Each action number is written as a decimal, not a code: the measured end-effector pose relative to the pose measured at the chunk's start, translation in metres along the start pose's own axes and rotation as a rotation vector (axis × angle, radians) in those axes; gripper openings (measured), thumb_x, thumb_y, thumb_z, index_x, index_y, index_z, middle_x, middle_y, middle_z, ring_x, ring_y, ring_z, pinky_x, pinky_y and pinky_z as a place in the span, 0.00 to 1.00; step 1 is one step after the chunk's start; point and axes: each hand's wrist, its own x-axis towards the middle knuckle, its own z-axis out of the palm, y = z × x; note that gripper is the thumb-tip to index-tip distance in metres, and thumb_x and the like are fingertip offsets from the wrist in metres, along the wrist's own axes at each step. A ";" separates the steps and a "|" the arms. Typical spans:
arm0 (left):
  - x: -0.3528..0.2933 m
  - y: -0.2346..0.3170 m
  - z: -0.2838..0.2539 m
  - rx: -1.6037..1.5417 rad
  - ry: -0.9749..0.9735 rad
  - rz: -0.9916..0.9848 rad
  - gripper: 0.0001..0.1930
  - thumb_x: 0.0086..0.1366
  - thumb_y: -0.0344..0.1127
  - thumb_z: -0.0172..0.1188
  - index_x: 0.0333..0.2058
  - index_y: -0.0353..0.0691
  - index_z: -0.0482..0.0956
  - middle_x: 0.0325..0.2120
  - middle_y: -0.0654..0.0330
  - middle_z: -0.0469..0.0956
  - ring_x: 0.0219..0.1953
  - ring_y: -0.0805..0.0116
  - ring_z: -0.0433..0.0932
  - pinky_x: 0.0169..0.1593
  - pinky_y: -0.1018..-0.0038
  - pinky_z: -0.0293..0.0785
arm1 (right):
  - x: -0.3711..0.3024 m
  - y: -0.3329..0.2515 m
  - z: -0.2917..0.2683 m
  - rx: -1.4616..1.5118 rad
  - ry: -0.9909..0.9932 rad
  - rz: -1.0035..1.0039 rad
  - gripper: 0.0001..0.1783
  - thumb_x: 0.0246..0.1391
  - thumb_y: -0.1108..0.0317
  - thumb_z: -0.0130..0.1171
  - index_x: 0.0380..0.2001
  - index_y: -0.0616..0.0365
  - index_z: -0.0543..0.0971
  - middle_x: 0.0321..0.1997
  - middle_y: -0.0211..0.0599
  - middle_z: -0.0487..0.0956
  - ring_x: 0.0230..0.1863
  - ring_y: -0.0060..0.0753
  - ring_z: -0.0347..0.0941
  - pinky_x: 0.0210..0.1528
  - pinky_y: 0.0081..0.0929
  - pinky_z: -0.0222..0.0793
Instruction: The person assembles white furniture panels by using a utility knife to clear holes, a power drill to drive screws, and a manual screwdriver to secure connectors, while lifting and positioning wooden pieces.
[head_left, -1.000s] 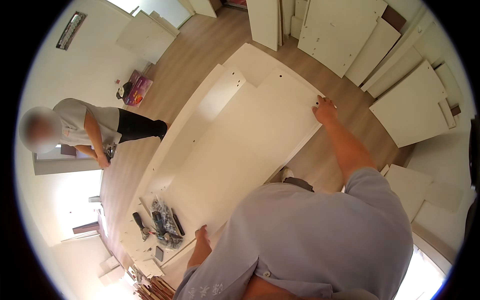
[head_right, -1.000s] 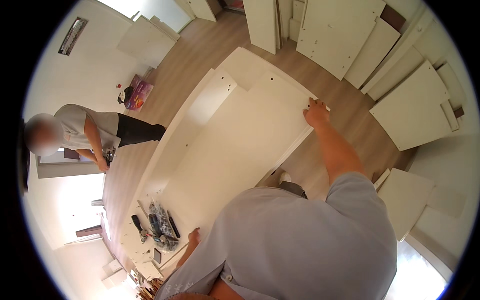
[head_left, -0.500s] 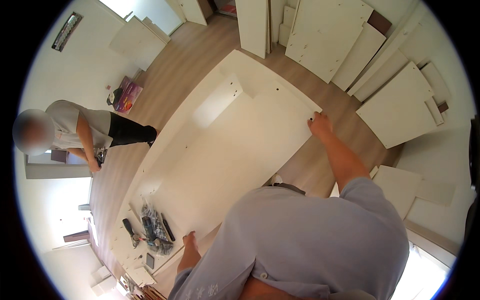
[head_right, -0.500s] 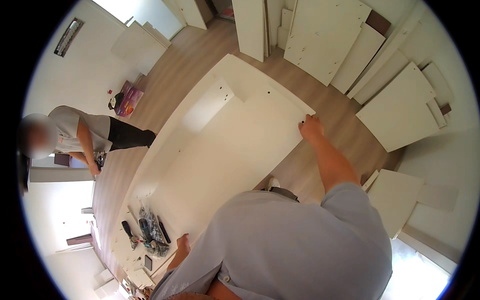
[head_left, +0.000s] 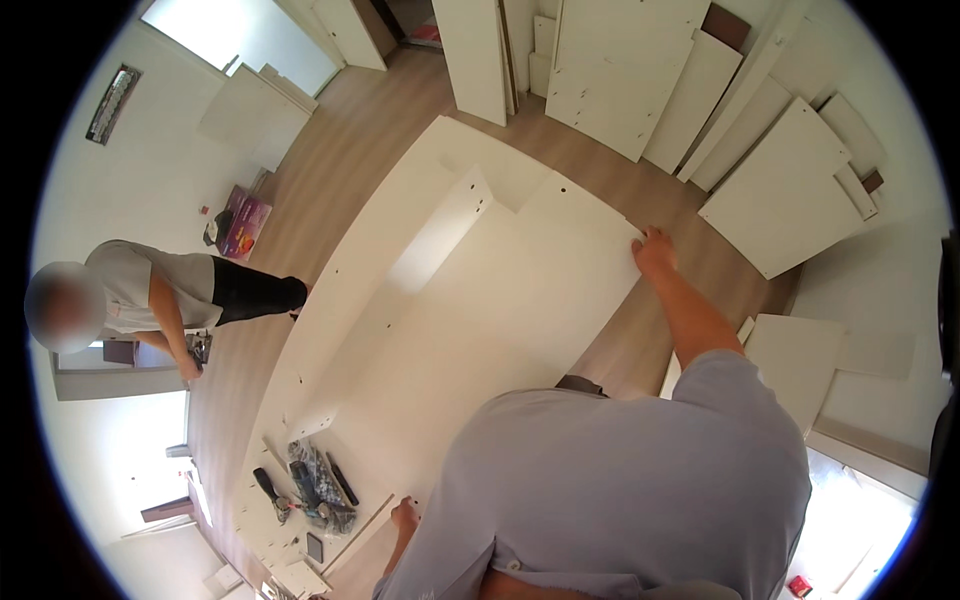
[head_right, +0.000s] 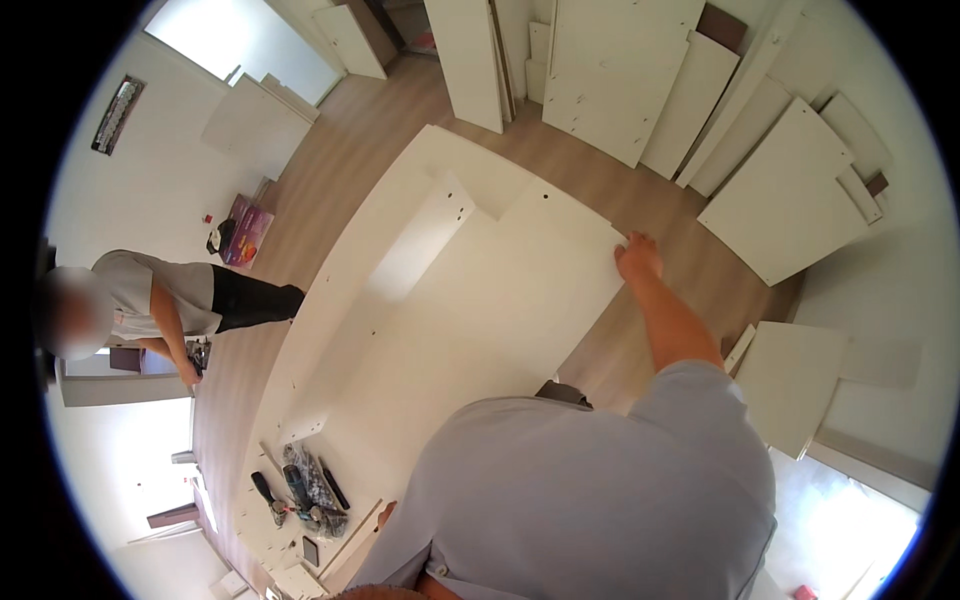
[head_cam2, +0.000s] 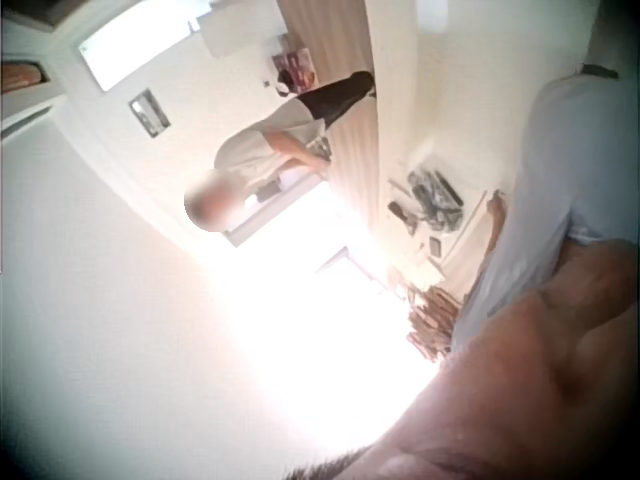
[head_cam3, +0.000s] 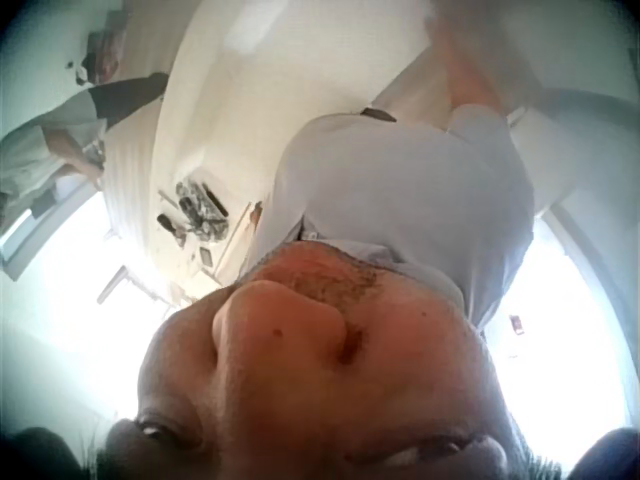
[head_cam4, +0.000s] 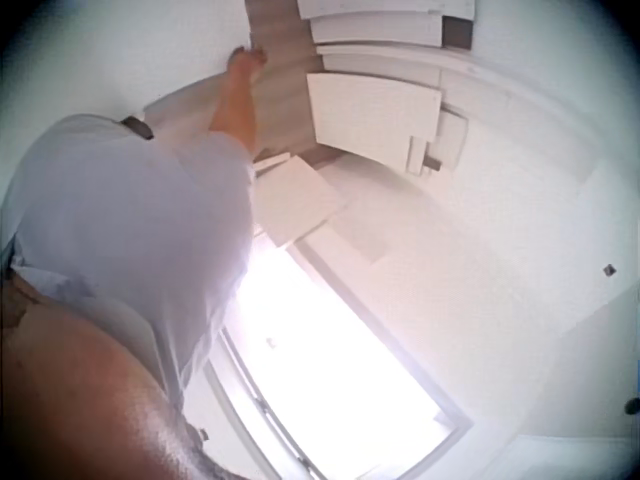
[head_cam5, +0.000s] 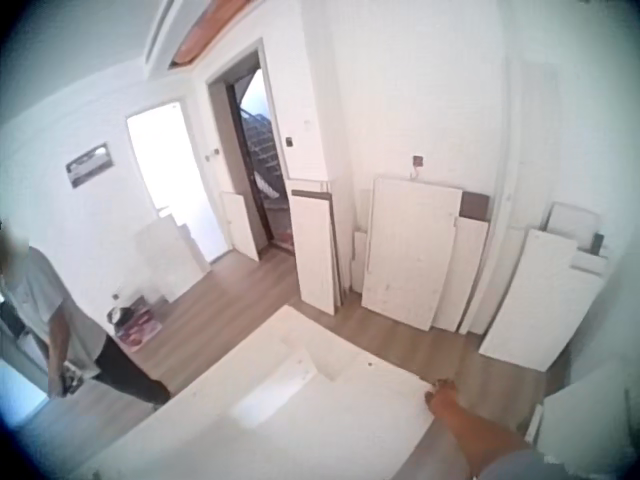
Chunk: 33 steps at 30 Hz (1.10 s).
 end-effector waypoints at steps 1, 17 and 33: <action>0.005 -0.003 0.005 0.091 0.020 0.049 0.19 0.58 0.48 0.67 0.25 0.34 0.81 0.19 0.57 0.76 0.24 0.59 0.76 0.32 0.58 0.73 | 0.003 0.003 -0.005 0.059 -0.002 0.045 0.35 0.63 0.50 0.60 0.66 0.59 0.67 0.66 0.53 0.70 0.64 0.54 0.71 0.66 0.47 0.69; 0.023 0.006 0.022 -0.124 -0.388 0.035 0.37 0.68 0.69 0.55 0.31 0.31 0.83 0.23 0.57 0.80 0.28 0.62 0.78 0.34 0.61 0.74 | -0.175 -0.011 0.101 1.380 -0.535 0.432 0.22 0.69 0.51 0.59 0.54 0.58 0.75 0.49 0.39 0.83 0.45 0.40 0.83 0.46 0.42 0.83; -0.011 -0.060 0.013 -0.139 -0.308 0.202 0.41 0.70 0.64 0.58 0.61 0.26 0.71 0.45 0.49 0.82 0.41 0.59 0.80 0.45 0.61 0.78 | -0.224 0.054 0.116 1.201 -0.483 0.496 0.20 0.70 0.46 0.55 0.43 0.52 0.79 0.34 0.37 0.83 0.29 0.39 0.79 0.28 0.41 0.75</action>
